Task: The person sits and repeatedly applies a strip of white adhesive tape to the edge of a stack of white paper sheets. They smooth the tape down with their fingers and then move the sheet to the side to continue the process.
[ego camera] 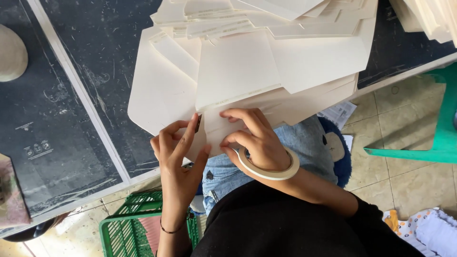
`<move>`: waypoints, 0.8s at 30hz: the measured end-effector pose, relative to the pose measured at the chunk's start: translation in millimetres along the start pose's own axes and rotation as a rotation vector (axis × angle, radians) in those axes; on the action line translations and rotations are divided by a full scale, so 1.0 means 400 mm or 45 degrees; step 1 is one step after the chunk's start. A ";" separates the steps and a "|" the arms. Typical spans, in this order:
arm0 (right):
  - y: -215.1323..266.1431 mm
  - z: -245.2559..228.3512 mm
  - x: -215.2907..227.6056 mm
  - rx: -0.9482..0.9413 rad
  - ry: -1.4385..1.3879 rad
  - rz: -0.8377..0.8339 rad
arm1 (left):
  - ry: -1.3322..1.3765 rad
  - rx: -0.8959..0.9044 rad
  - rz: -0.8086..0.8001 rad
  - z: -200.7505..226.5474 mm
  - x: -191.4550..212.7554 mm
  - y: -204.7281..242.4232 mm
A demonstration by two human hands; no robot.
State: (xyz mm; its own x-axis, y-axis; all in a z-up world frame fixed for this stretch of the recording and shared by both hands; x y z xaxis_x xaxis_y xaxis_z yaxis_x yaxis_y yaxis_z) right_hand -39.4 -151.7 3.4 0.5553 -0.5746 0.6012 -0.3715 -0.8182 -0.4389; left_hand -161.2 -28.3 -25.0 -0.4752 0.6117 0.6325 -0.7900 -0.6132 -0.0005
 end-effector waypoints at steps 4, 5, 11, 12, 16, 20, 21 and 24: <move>0.027 0.023 0.000 0.054 0.057 -0.038 | -0.055 -0.045 0.017 -0.001 -0.005 0.003; 0.046 0.039 0.011 0.073 0.071 -0.023 | -0.096 -0.047 0.029 0.000 -0.004 0.003; 0.051 0.066 0.234 -0.272 0.173 0.151 | -0.256 -0.016 0.124 0.039 -0.002 0.014; 0.058 0.076 0.262 -0.323 0.231 0.175 | -0.339 -0.026 0.167 0.061 0.003 0.018; 0.076 0.112 0.249 -0.314 0.255 0.189 | -0.471 -0.120 0.256 0.105 -0.060 -0.004; 0.076 0.105 0.244 -0.283 0.322 0.188 | -0.500 -0.274 0.127 0.190 -0.138 -0.047; 0.070 0.097 0.248 -0.266 0.342 0.188 | -0.591 -0.356 0.078 0.215 -0.163 -0.054; 0.041 0.020 0.298 -0.210 0.381 0.281 | -0.854 -0.477 0.244 0.274 -0.166 -0.040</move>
State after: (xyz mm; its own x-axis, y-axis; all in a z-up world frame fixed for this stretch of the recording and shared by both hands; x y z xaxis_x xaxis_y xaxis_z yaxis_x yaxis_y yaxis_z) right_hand 26.7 -233.5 62.3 0.2165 -0.6973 0.6833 -0.5856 -0.6528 -0.4806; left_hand -74.7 -113.7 17.9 -0.3750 0.0073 0.9270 -0.8526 -0.3953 -0.3418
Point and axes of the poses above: each hand's wrist, its own y-axis away from the middle knuckle, its own x-axis out of the back of the hand, z = x × y, the point moved 8 cm from there along -y, towards the middle knuckle, and after that the axes turned 7 degrees about x, right-handed, at the moved point
